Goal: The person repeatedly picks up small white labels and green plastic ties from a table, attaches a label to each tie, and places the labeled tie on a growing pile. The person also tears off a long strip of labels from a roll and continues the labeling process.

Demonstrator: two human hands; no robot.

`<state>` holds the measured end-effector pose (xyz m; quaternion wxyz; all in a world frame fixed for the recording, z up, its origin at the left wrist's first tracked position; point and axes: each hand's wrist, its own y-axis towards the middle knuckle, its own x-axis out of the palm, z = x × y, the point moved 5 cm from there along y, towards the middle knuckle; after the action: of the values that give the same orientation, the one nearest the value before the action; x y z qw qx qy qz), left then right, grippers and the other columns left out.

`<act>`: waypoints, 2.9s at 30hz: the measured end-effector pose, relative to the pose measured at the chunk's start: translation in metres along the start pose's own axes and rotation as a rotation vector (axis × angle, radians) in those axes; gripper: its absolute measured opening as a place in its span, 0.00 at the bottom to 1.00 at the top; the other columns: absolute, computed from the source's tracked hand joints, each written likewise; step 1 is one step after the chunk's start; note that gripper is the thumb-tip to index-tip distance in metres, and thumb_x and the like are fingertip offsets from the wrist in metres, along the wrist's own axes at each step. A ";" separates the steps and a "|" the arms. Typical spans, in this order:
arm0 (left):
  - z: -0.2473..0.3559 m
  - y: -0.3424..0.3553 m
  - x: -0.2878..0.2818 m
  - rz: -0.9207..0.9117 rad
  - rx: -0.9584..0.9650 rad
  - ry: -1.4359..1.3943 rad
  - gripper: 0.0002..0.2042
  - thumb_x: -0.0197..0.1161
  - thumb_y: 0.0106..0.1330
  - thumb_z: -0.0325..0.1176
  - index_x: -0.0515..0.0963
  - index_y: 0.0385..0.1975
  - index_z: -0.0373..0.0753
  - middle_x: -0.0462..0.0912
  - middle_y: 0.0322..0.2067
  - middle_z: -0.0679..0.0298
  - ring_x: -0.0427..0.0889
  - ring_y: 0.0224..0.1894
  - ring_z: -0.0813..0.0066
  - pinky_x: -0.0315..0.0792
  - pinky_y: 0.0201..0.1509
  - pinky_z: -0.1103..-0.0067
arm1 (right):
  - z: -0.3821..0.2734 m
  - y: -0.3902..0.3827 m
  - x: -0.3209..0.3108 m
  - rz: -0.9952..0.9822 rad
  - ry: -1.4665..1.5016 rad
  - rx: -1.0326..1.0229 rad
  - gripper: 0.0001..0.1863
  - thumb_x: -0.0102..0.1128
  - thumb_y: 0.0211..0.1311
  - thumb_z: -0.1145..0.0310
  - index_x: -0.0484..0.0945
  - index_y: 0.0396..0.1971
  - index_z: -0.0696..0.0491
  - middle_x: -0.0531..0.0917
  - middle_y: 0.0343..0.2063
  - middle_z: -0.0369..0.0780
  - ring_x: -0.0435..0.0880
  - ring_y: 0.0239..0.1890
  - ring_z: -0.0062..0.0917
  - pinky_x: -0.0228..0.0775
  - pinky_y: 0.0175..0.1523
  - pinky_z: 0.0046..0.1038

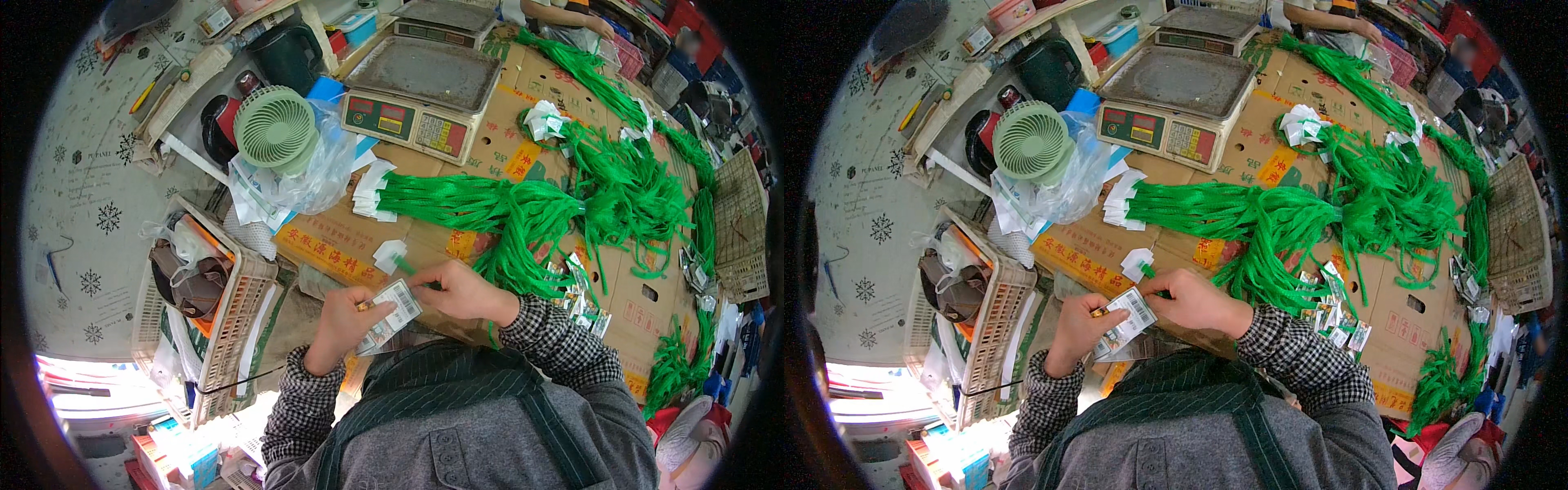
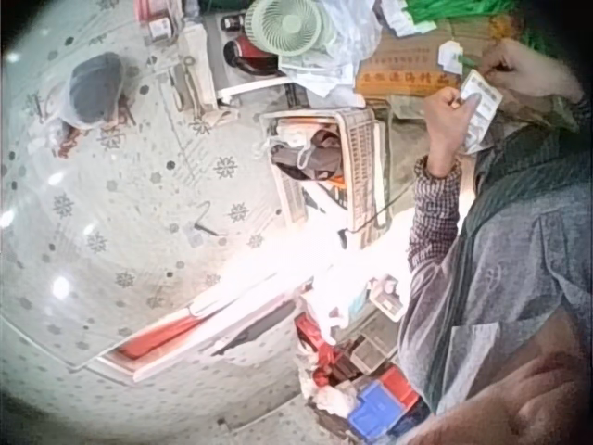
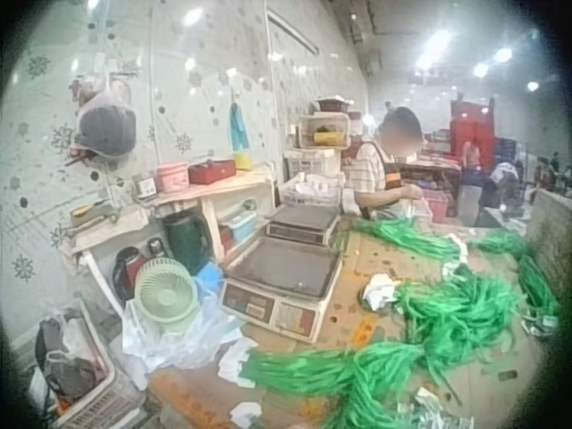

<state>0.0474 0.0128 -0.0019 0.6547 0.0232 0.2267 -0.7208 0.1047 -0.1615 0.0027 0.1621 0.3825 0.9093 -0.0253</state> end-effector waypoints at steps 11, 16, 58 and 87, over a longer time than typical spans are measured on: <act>-0.005 0.002 0.000 -0.024 -0.045 0.002 0.09 0.67 0.55 0.31 0.79 0.24 0.29 0.81 0.22 0.64 0.77 0.23 0.85 0.70 0.24 0.85 | 0.002 -0.001 0.000 -0.008 0.017 0.037 0.10 0.55 0.53 0.73 0.80 0.35 0.58 0.81 0.31 0.48 0.81 0.34 0.38 0.71 0.40 0.32; -0.010 0.003 0.001 -0.043 -0.053 -0.042 0.09 0.67 0.55 0.31 0.79 0.25 0.29 0.81 0.22 0.64 0.77 0.23 0.85 0.70 0.25 0.85 | 0.003 -0.001 0.001 -0.013 0.035 0.035 0.10 0.55 0.53 0.73 0.79 0.35 0.58 0.80 0.30 0.48 0.81 0.34 0.38 0.71 0.40 0.32; -0.002 -0.013 0.029 0.031 0.038 -0.412 0.10 0.59 0.62 0.25 0.75 0.41 0.29 0.80 0.35 0.64 0.77 0.32 0.85 0.72 0.33 0.87 | 0.002 -0.014 -0.010 -0.010 0.347 0.224 0.09 0.63 0.55 0.72 0.80 0.35 0.60 0.83 0.28 0.35 0.76 0.30 0.11 0.69 0.37 0.17; -0.009 -0.053 0.018 -0.383 0.157 -0.253 0.10 0.67 0.53 0.22 0.76 0.35 0.34 0.77 0.34 0.65 0.75 0.38 0.81 0.71 0.42 0.82 | 0.026 -0.019 -0.052 -0.139 -0.194 0.085 0.17 0.62 0.55 0.56 0.77 0.23 0.58 0.77 0.16 0.41 0.74 0.20 0.21 0.66 0.27 0.26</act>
<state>-0.0084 0.0014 -0.0003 0.5254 -0.0599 0.0862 -0.8443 0.1323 -0.2150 -0.0072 0.2307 0.3207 0.9118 -0.1122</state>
